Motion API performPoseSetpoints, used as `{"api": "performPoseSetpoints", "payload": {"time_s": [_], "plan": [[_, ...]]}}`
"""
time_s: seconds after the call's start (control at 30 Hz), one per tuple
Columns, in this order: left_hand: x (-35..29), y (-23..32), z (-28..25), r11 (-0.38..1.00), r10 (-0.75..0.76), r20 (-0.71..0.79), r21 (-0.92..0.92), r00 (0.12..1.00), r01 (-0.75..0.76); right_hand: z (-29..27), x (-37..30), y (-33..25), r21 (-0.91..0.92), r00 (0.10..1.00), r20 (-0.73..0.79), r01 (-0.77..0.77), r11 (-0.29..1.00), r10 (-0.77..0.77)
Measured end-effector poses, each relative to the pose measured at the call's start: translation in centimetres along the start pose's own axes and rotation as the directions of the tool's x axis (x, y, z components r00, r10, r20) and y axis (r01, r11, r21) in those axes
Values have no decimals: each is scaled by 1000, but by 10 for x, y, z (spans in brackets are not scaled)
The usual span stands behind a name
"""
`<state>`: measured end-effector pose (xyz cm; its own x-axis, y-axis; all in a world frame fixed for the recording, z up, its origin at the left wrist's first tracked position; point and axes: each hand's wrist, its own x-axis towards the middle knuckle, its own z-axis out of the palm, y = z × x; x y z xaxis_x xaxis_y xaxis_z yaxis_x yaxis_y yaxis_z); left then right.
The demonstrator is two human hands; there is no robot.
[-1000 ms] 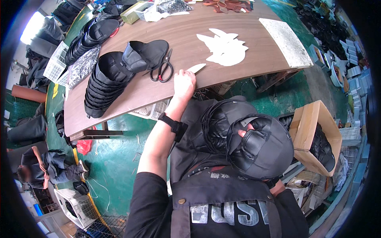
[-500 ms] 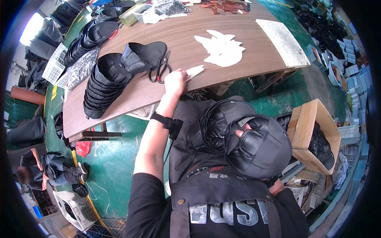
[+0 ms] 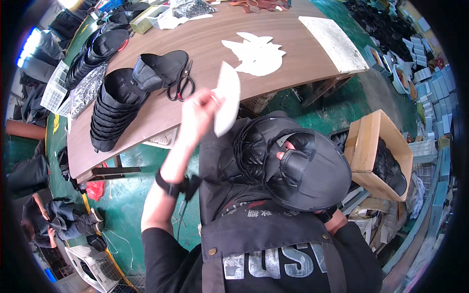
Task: Assembling and trimming shoe components by hand using scissors in a factory setting.
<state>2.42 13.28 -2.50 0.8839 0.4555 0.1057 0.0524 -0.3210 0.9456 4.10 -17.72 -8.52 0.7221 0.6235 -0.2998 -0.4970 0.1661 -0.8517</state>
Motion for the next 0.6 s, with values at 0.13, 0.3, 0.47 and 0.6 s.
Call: {"api": "performPoseSetpoints", "payload": {"time_s": [0.13, 0.3, 0.47, 0.6], "plan": [[-81, 40, 43, 902, -99, 551, -302, 829, 309, 3, 0, -3, -7, 1000, -5, -1, 1000, 1], [-105, 24, 61, 976, -216, 347, 114, 913, 187, 7, 11, 1, -19, 999, 37, -15, 1000, 16], [-100, 14, 52, 964, -127, 260, 259, 957, 57, 9, 11, -4, -35, 999, 42, -13, 999, 15], [-106, 4, 50, 898, 154, 283, 359, 947, -253, 10, 18, 3, -28, 997, 79, -21, 999, 23]]}}
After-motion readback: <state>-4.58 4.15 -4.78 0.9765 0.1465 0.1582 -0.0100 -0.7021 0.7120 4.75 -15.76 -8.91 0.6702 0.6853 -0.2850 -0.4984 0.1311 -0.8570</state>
